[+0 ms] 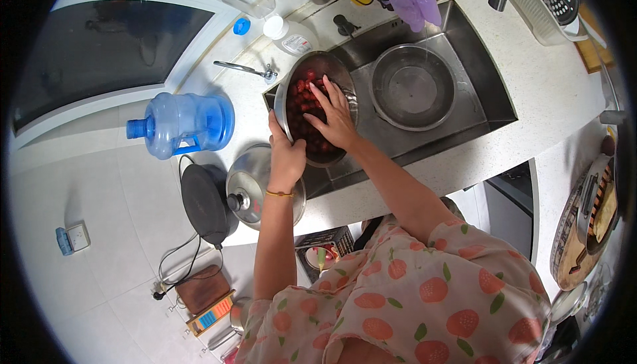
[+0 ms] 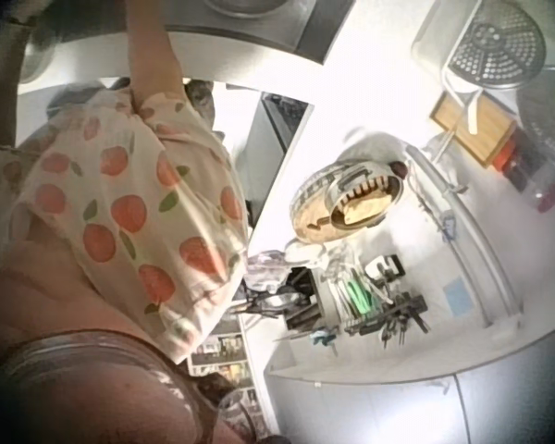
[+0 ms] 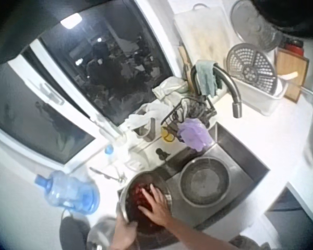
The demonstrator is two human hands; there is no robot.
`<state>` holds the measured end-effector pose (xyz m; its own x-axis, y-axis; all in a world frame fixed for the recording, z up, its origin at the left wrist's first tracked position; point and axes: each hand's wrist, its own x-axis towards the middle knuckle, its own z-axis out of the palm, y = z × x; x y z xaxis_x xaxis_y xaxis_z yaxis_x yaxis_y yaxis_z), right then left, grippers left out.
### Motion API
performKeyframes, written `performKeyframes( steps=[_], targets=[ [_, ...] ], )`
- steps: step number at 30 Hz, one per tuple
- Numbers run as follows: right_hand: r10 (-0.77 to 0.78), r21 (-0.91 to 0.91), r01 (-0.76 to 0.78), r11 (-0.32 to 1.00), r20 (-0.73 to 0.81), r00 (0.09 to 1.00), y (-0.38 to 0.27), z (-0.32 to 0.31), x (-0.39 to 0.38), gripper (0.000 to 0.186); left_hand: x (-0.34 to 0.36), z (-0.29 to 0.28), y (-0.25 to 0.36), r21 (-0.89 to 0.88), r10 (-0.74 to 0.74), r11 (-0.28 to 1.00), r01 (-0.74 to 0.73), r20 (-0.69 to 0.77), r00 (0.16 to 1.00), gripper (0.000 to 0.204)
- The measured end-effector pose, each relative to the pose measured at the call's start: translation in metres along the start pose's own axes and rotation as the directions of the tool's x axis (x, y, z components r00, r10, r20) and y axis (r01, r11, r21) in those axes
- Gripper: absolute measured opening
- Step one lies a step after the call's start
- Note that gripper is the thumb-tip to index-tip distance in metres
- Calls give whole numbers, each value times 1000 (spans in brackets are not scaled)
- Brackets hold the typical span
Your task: The person wraps glutinous rice and red dates in bamboo leaves to make zongzi. They fold the leaves, fill them with rice and dates, tie them with string, and trim the excess string with scissors. The person also washes red dates in the kitchen sink and adds them to a pot of rice.
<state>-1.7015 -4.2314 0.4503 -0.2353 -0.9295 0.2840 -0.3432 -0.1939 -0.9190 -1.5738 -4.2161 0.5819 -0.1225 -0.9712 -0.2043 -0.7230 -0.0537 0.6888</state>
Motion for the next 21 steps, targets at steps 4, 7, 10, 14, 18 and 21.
performKeyframes(
  steps=[4,7,10,14,18,21],
  targets=[
    [-25,11,25,1000,-30,999,-5,0,4,74,-5,-8,19,-43,-63,997,64,34,997,86],
    [-30,10,31,999,-29,999,-7,-3,6,75,-6,-11,28,-45,-106,993,107,38,994,87],
    [-34,6,34,999,-38,999,-7,-6,8,75,-5,-10,34,-46,-119,992,121,36,992,88],
    [-25,4,25,1000,-62,998,-7,-8,10,75,-3,-6,40,23,-105,994,104,35,994,88],
    [-17,-63,18,998,13,1000,-12,-16,10,73,-2,-9,27,-181,-109,976,118,60,992,85],
    [-75,-213,112,971,179,981,-12,-31,13,66,-6,-10,-5,-596,-320,695,403,246,915,69]
  ],
)
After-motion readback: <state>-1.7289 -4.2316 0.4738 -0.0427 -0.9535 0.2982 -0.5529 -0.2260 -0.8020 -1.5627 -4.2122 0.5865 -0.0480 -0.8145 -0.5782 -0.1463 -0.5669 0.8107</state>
